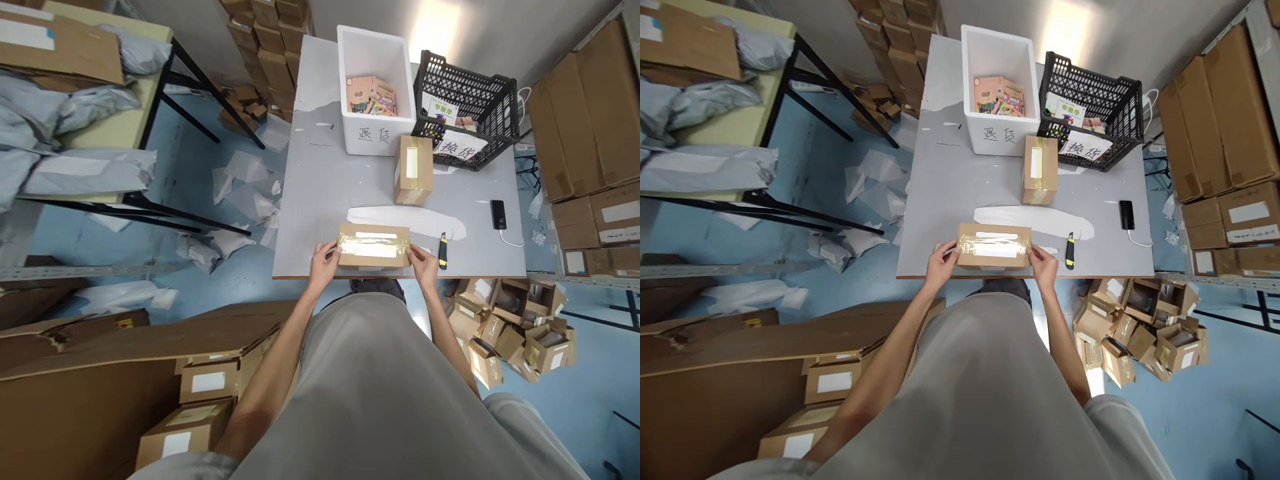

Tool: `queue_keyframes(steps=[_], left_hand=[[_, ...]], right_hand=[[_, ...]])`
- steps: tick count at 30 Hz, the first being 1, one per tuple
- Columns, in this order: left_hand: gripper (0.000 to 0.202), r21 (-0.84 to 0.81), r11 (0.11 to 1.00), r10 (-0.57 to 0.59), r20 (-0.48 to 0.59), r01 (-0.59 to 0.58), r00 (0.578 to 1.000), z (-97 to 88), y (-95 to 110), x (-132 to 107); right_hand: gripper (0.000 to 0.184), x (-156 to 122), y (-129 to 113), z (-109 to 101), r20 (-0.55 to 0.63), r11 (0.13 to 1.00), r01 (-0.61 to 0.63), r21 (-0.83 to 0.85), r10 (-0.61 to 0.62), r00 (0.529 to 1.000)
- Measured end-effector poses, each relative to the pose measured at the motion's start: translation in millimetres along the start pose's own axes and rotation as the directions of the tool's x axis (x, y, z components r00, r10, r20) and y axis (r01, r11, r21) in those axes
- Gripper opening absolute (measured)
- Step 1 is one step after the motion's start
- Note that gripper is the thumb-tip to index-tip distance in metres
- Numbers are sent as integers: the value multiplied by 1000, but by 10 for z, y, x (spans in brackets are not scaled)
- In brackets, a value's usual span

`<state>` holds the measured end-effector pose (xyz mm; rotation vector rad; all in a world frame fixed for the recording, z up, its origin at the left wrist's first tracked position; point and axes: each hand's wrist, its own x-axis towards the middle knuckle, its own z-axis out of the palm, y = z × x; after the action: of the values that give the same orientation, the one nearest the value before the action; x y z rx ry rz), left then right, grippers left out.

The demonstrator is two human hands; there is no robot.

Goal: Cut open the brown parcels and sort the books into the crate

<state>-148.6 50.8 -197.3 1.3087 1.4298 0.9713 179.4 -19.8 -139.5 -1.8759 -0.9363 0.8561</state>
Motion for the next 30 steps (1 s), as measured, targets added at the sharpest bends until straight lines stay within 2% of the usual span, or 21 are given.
queue_keyframes(steps=[4,10,16,19,22,26,30], left_hand=[[48,18,999,-30,27,29,999,-73,-24,-14],[44,-34,995,-97,22,98,995,4,-236,-142],[45,-61,988,-145,18,145,989,0,-354,-106],[43,7,984,-176,51,176,983,-36,-448,-140],[45,113,976,-199,96,188,975,-7,-517,-212],[58,127,975,-200,146,182,969,76,-513,-260],[61,38,977,-212,140,209,967,59,-424,-225]], right_hand=[[53,-37,-7,39,11,1000,-21,2,21,1000],[57,-133,285,224,9,999,-40,12,40,999],[70,-109,516,191,38,999,-40,-13,41,998],[77,-142,649,178,67,993,-114,-33,116,991],[67,-205,732,228,144,988,-136,-74,145,979],[55,-260,709,312,232,990,-122,-72,136,963],[64,-220,538,263,228,994,-98,-40,104,968]])
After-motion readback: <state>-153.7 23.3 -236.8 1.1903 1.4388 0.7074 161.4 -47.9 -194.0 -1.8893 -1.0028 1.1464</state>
